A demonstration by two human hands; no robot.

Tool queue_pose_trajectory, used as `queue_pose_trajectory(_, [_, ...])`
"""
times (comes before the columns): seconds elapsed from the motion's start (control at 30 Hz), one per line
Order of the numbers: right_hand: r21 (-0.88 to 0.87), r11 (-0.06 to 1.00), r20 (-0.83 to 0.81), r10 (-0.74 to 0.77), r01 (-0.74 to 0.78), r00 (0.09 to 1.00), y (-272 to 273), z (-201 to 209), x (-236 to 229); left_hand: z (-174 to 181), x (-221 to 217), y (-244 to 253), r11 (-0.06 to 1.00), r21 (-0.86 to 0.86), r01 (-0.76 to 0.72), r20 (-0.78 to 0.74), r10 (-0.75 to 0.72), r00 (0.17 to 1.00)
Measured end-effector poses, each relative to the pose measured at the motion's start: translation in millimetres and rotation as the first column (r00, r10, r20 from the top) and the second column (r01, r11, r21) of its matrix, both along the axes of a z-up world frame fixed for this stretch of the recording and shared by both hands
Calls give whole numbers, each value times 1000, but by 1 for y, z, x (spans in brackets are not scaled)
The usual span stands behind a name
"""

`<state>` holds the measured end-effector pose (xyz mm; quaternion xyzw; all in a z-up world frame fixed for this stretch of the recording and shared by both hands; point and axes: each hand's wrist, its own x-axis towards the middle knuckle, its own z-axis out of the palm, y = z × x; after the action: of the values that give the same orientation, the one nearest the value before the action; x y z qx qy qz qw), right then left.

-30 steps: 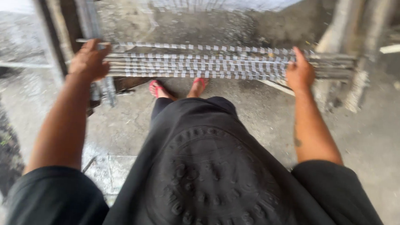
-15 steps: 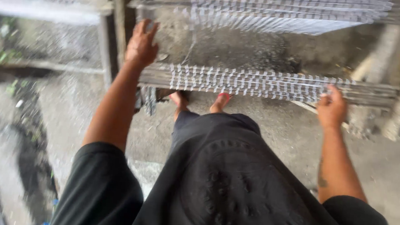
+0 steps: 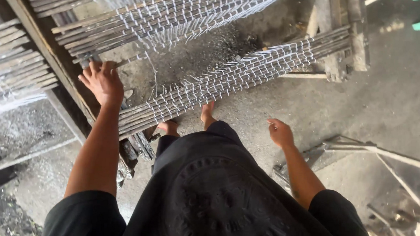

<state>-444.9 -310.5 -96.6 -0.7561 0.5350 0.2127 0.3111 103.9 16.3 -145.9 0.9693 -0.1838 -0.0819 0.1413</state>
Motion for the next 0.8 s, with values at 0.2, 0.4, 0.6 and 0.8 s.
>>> queue_pose_trajectory(0.2, [60, 998, 54, 7, -10, 999, 34, 7, 37, 10, -24, 8, 999, -29, 35, -55, -37, 998])
queue_pose_trajectory(0.4, [-20, 970, 262, 237, -240, 936, 25, 19, 119, 8, -51, 13, 999, -24, 37, -85, -39, 996])
queue_pose_trajectory(0.6, [-126, 863, 370, 499, -489, 784, 41, 49, 215, 5, -72, 28, 986, -33, 163, 136, -157, 978])
queue_pose_trajectory(0.8, [-275, 694, 498, 695, -666, 519, 91, 37, 288, 15, -79, 23, 989, -127, 73, 7, -73, 997])
